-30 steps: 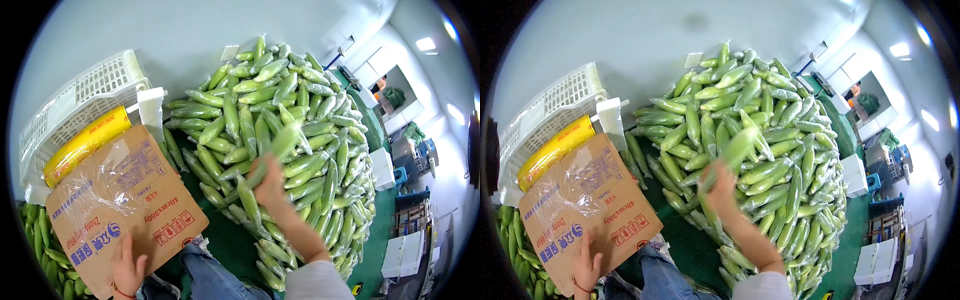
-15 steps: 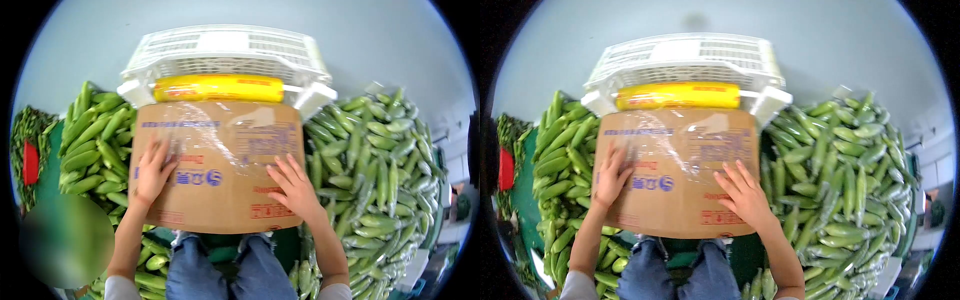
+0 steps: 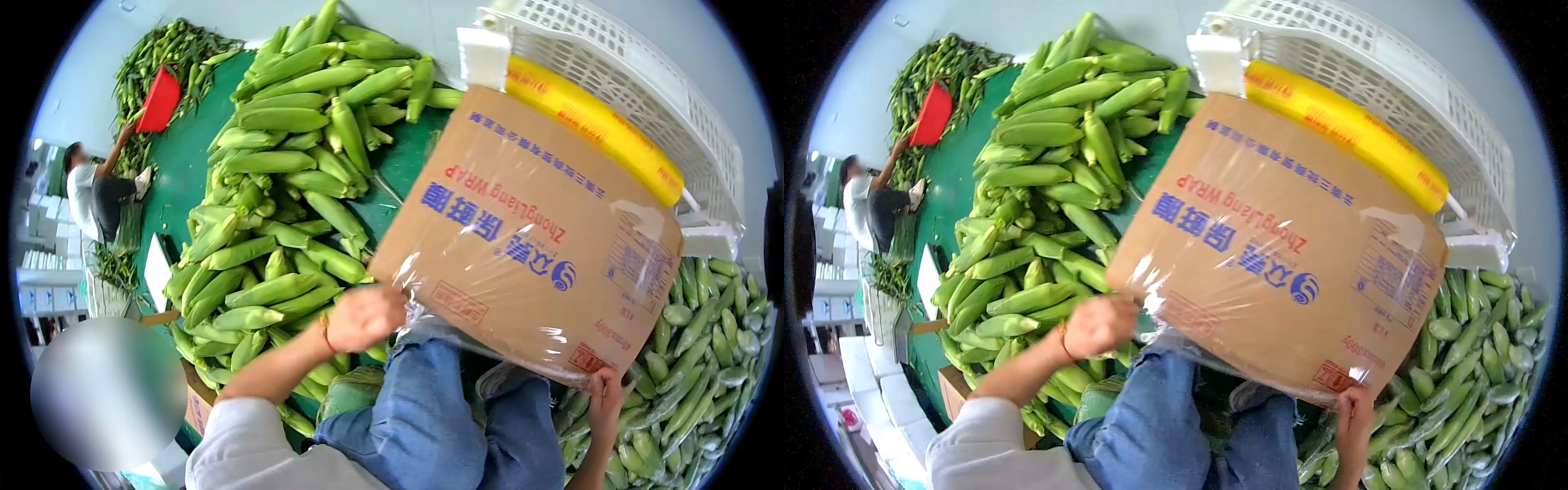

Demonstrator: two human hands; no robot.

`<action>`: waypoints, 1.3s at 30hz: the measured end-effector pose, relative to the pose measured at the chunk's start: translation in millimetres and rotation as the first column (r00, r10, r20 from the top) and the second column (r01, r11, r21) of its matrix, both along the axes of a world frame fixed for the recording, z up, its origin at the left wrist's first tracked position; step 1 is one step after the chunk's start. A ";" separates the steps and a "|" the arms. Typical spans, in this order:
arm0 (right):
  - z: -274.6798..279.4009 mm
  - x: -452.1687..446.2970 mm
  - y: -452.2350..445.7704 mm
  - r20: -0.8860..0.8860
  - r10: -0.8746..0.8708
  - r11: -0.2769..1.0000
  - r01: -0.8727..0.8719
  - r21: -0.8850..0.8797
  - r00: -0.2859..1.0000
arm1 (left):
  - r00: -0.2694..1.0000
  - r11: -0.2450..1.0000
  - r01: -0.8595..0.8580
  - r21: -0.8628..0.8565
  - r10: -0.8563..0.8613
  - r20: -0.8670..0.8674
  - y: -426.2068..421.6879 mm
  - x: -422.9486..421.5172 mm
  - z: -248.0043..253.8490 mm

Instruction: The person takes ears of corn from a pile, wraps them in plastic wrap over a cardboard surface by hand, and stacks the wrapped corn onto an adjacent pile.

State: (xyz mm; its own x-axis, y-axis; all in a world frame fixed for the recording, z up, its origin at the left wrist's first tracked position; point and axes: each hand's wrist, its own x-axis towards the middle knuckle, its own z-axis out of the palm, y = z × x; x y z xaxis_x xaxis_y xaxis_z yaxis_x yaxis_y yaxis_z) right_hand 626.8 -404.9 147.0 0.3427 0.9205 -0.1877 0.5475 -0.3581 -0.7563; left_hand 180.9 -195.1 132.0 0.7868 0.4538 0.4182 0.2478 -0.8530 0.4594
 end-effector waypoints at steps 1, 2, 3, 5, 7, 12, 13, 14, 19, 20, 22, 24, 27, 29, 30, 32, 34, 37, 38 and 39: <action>-3.4 -4.4 -3.9 0.038 -0.013 0.999 0.015 -0.044 0.999 | 0.997 0.998 -0.069 -0.014 0.069 0.015 -27.9 -3.6 -10.9; 0.5 -11.3 -1.3 0.055 -0.015 0.999 0.017 -0.035 0.998 | 0.989 0.990 -0.113 -0.089 0.103 -0.109 -60.3 -27.9 -32.6; 8.2 -16.7 0.5 0.070 -0.018 0.999 0.020 -0.026 0.997 | 0.949 0.994 -0.078 -0.082 0.049 -0.312 -78.6 -56.8 -45.6; 6.0 -21.3 4.3 0.152 0.032 0.999 -0.035 0.019 0.988 | 0.474 0.920 -0.385 0.081 0.272 -0.838 -86.0 -108.5 -62.5; -4.7 -15.1 0.3 0.296 0.126 0.987 -0.150 0.063 0.947 | -0.042 0.611 -0.705 0.360 0.470 -0.881 -70.8 -155.5 -48.3; 5.0 -14.8 8.5 -0.030 -0.014 0.999 0.013 -0.046 0.999 | 0.083 0.397 -0.918 0.002 0.198 -0.977 -22.3 -256.2 -40.1; 6.5 -16.3 9.0 -0.010 -0.018 0.998 0.017 -0.056 1.000 | 0.129 0.429 -0.902 -0.049 0.160 -0.979 -16.8 -264.1 -41.2; 7.4 -17.4 9.1 0.011 -0.023 0.998 0.024 -0.066 1.000 | 0.169 0.459 -0.888 -0.027 0.272 -0.947 -22.5 -273.2 -46.7; 12.7 -25.7 13.0 0.147 0.020 1.000 -0.022 0.015 0.989 | 0.214 0.269 -0.963 0.019 0.806 -0.552 -19.0 -242.3 -75.3; 12.8 -26.5 12.6 0.141 0.007 1.000 -0.007 0.003 0.990 | 0.279 0.226 -0.960 -0.166 0.832 -0.480 -5.7 -217.6 -59.4; 14.2 -25.3 13.1 0.147 -0.001 1.000 0.001 0.001 0.989 | 0.547 0.421 -0.793 -0.440 0.810 -0.211 18.0 -139.1 -1.3; 13.8 -27.2 13.3 0.142 -0.004 1.000 0.004 0.004 0.990 | 0.709 0.640 -0.698 -0.322 0.680 -0.188 24.9 -42.1 60.4; 17.8 -33.2 15.1 0.189 -0.032 0.999 0.027 0.028 0.981 | 0.917 0.943 -0.314 0.112 0.332 -0.220 34.8 76.7 85.3; 21.2 -39.2 16.3 0.318 -0.032 0.997 0.010 0.072 0.948 | 0.980 0.988 -0.003 0.154 0.034 -0.198 34.3 137.3 77.7; 20.8 -39.3 11.4 0.384 0.010 0.998 -0.030 0.046 0.923 | 0.972 0.980 0.104 0.168 -0.065 -0.225 37.0 158.1 73.1; 39.6 -34.5 1.9 -0.165 -0.128 0.991 0.121 -0.055 0.978 | 0.944 0.967 0.227 0.118 -0.189 -0.271 41.2 182.0 65.4; 61.2 -28.1 9.3 -0.742 -0.208 0.935 0.353 0.041 0.638 | 0.915 0.968 0.249 -0.024 -0.243 -0.322 44.7 189.9 61.7; 56.3 -47.3 74.7 -0.425 -0.090 0.905 0.252 0.342 0.901 | 0.919 0.981 0.191 -0.043 -0.194 -0.343 43.3 195.4 64.3; 38.5 -50.4 95.5 -0.045 0.036 0.913 -0.014 0.407 0.998 | 0.937 0.988 0.156 -0.001 -0.148 -0.317 40.6 196.2 64.5; 32.5 -50.3 108.4 0.188 0.034 0.913 -0.107 0.393 0.982 | 0.976 0.994 0.073 0.085 -0.053 -0.212 34.1 186.9 63.2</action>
State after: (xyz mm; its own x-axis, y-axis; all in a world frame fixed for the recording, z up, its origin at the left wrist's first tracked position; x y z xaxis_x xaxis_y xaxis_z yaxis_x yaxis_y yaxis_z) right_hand 576.6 -296.4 179.5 0.2672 0.9286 0.2575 0.6957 -0.0010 -0.7183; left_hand 367.8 -161.0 195.2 0.8869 0.3680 0.2793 0.2745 -0.9060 0.3223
